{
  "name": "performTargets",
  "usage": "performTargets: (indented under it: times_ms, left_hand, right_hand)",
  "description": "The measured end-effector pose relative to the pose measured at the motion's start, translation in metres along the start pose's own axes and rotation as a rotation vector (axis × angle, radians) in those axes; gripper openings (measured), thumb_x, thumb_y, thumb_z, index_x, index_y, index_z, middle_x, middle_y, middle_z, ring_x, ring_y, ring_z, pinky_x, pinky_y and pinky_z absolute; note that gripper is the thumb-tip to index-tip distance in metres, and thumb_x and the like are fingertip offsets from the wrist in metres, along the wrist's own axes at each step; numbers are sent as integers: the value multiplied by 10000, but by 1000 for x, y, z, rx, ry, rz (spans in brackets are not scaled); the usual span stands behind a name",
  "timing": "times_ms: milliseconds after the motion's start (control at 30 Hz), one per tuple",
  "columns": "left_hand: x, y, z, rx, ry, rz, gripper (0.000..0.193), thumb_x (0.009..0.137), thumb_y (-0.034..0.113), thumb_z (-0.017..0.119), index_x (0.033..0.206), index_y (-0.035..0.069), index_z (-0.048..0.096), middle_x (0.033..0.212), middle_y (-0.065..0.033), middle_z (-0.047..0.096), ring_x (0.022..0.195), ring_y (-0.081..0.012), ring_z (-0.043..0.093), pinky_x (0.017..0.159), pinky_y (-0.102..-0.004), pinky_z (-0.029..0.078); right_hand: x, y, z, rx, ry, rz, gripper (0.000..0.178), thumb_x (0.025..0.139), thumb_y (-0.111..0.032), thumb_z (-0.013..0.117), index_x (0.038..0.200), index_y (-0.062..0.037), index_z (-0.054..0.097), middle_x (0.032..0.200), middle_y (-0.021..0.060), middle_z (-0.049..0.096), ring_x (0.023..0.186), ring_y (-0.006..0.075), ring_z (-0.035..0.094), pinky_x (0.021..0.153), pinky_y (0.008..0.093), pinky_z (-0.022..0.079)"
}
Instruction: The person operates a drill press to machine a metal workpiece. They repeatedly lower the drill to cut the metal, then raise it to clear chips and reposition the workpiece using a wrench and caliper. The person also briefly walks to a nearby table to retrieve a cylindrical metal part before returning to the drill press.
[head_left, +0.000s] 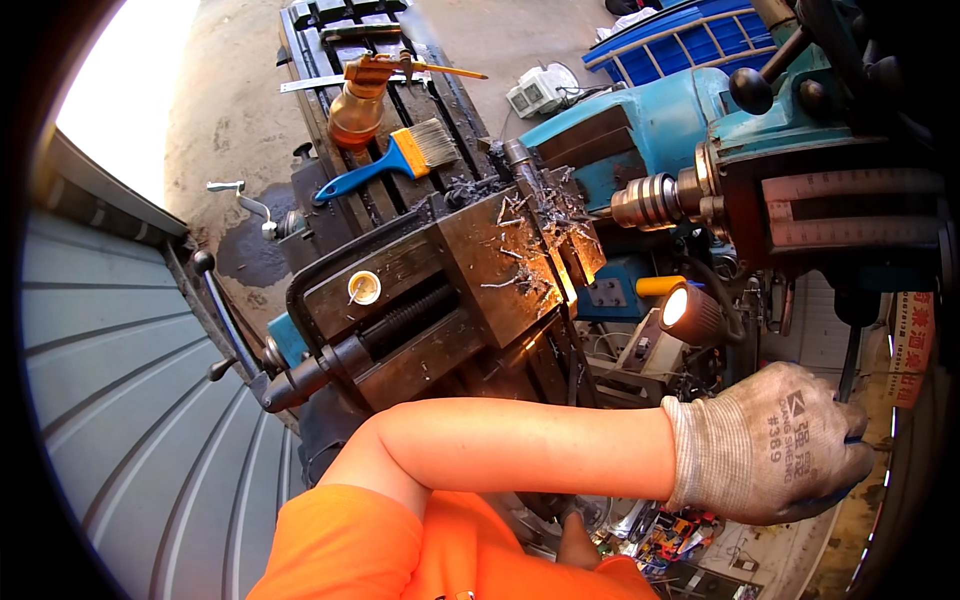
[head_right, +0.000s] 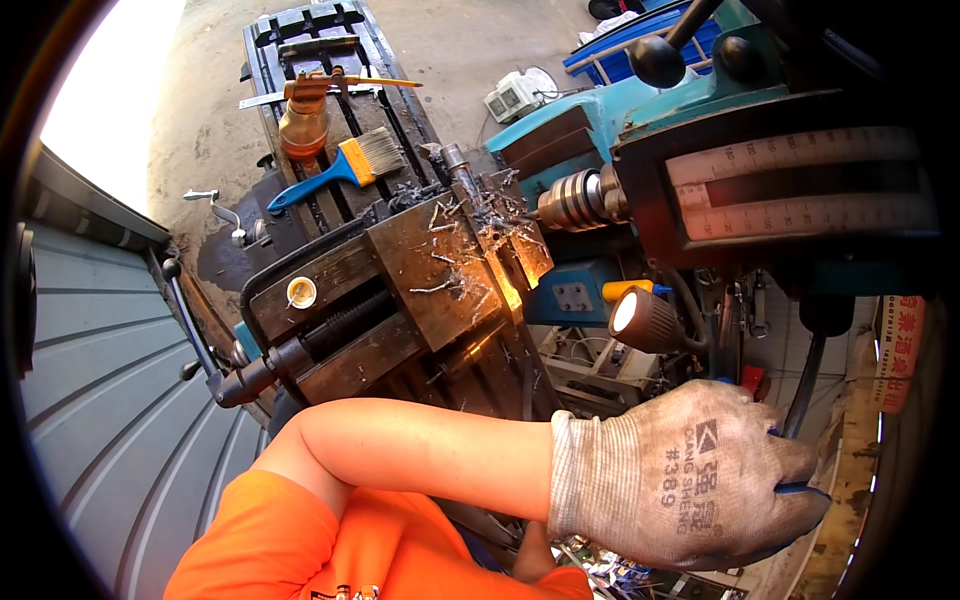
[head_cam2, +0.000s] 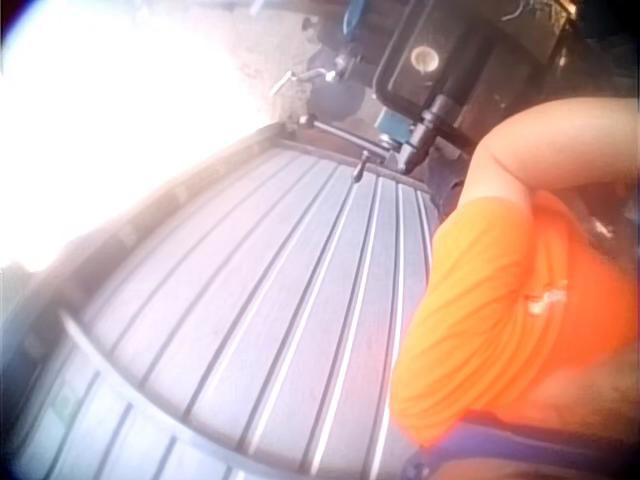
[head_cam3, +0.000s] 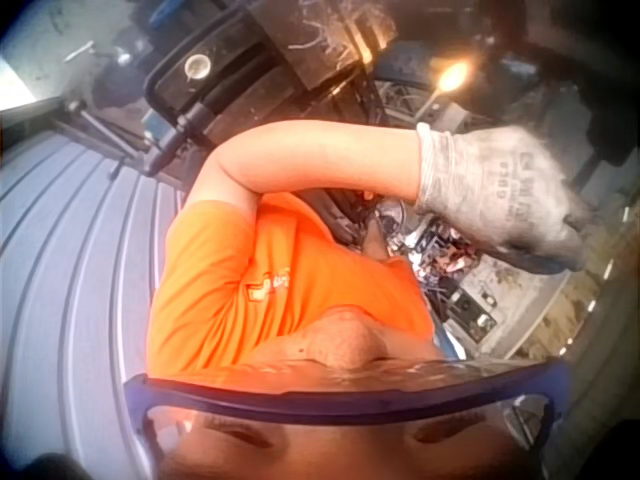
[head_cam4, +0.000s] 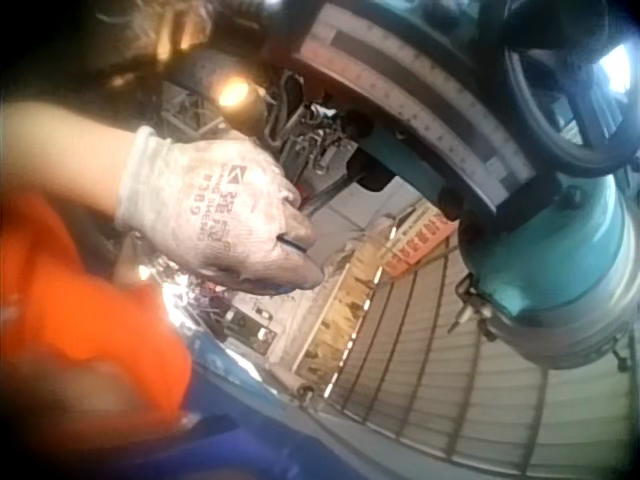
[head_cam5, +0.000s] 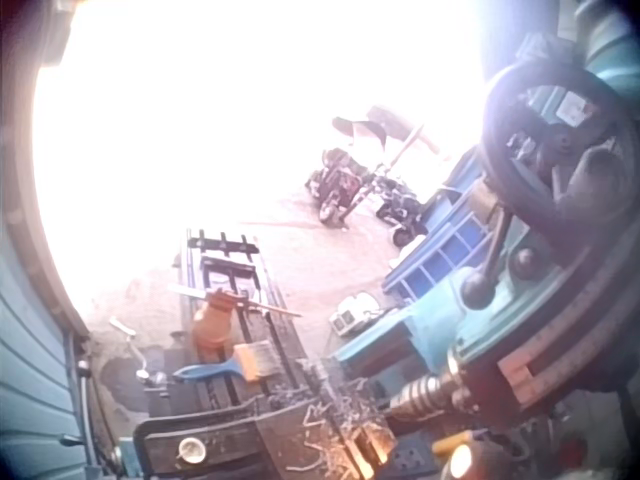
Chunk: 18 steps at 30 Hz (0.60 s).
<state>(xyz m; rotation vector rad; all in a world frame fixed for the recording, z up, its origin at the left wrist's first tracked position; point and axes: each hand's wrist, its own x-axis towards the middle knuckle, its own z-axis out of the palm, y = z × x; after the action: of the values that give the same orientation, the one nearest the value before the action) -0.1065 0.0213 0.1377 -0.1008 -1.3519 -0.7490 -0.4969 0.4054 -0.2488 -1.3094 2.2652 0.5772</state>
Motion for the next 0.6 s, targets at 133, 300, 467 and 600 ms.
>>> performTargets:
  times_ms: [133,300,467,600]
  left_hand:
    - [0,0,1,-12,10,-11,223,811,284,678,858,66,666,845,-121,654,799,-312,678,689,-428,557]
    - [0,0,0,-9,16,-16,218,800,274,687,854,62,671,848,-121,654,803,-313,676,684,-431,558]
    - [0,1,0,-20,19,-16,226,790,274,694,861,61,671,859,-121,655,807,-308,675,681,-432,558]
    - [-1,0,-1,-8,7,-8,237,785,286,699,871,68,665,877,-110,648,822,-300,674,688,-419,552]
  right_hand:
    - [-1,1,-1,-1,1,5,351,903,-310,606,1121,-40,662,1020,185,711,887,350,693,767,440,561]
    - [-1,2,0,-4,-3,5,353,901,-313,607,1117,-39,664,1016,188,711,887,353,694,766,443,562]
    - [-3,3,0,-2,-3,10,356,900,-316,607,1112,-37,666,1012,191,712,886,356,695,764,445,563]
    - [-3,3,2,3,-8,10,358,898,-319,608,1109,-36,667,1009,194,713,886,358,696,763,447,563]
